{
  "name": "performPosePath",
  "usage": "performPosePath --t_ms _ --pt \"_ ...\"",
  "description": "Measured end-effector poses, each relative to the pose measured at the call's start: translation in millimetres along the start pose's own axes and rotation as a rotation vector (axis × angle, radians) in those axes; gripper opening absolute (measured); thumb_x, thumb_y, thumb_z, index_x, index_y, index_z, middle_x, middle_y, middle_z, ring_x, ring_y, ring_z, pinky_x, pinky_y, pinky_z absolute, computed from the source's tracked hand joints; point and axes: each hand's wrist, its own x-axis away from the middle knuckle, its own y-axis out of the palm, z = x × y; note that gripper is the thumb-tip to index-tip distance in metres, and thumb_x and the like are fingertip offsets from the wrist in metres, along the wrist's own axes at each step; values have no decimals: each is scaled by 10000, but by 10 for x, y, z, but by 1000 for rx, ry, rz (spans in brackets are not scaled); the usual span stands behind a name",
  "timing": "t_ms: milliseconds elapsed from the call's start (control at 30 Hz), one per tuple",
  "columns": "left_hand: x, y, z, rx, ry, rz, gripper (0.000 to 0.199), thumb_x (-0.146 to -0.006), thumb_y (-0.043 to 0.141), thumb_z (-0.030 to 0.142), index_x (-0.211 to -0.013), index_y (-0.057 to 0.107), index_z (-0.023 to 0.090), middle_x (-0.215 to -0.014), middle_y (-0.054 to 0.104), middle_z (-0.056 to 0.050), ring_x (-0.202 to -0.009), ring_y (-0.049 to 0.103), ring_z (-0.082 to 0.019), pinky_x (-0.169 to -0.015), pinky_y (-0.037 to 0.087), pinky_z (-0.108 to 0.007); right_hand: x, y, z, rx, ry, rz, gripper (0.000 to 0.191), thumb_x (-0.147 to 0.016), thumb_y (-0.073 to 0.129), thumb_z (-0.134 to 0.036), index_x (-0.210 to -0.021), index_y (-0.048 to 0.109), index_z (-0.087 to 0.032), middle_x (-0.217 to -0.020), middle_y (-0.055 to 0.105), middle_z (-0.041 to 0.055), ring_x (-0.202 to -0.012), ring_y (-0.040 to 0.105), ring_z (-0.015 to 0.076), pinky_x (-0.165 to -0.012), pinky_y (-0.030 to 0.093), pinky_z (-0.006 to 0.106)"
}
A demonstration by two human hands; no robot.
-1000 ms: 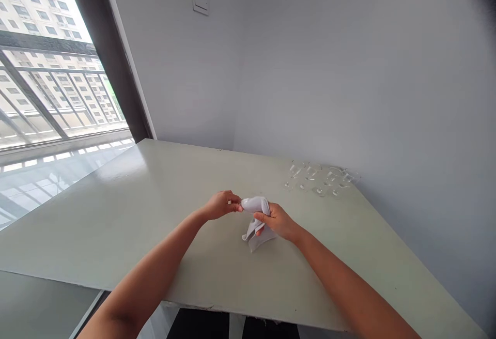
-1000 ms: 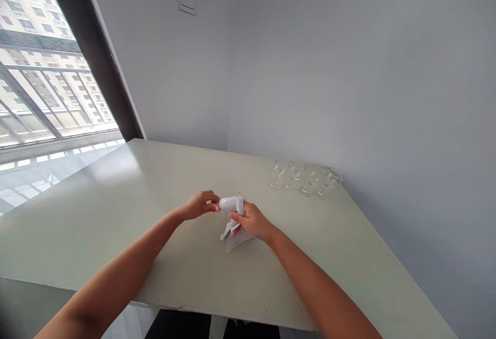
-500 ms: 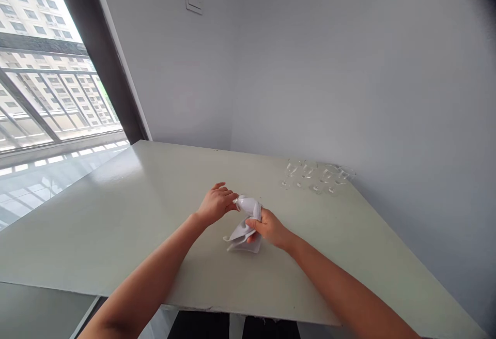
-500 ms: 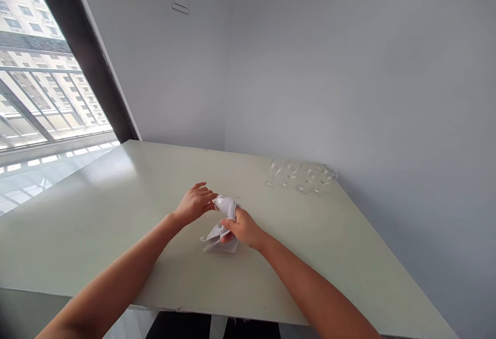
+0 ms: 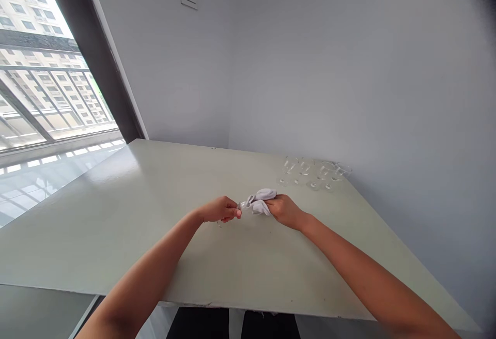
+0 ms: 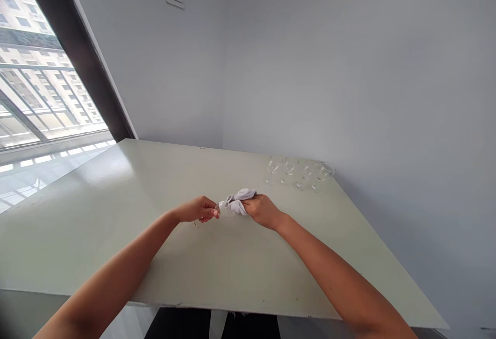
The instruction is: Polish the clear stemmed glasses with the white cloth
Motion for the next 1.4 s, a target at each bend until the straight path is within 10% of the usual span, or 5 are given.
performPosePath --t_ms 267,500,733,1033,1400 --pt "-76 -22 -114 -172 -112 314 471 -706 451 625 -581 450 171 -539 438 26 -478 391 -83 -445 279 -213 42 -122 -272 138 127 311 427 -837 382 -176 -1231 486 -302 -1244 530 -14 -1135 485 216 -937 353 364" --pt "-133 172 -101 -677 51 439 334 -776 475 445 -566 473 186 -535 502 14 -504 450 -117 -501 265 -234 -145 147 -640 57 -12 -103 349 -827 479 -402 -1143 571 -288 -1251 526 24 -1148 449 268 -985 274 452" --pt "-158 236 -106 -815 262 563 300 -822 442 469 -780 610 223 -650 613 -3 -606 541 -131 -638 337 -253 -398 34 -275 -648 516 -64 327 -796 484 -439 -885 679 -192 -830 672 28 -795 590 183 -741 449 335" --pt "-190 221 -135 -772 134 870 360 -876 350 425 -1059 547 186 -745 644 -44 -664 578 -163 -637 364 -276 -536 493 -383 -1499 722 542 221 -774 516 -367 -870 594 -184 -937 651 72 -834 615 217 -653 507 353" --pt "-355 490 -167 -681 153 1057 566 -830 309 159 -1357 106 116 -999 531 -140 -886 515 -223 -724 429 -360 -733 956 -642 -963 480 620 308 -809 444 -482 -945 543 -224 -986 596 34 -930 536 165 -810 432 291"
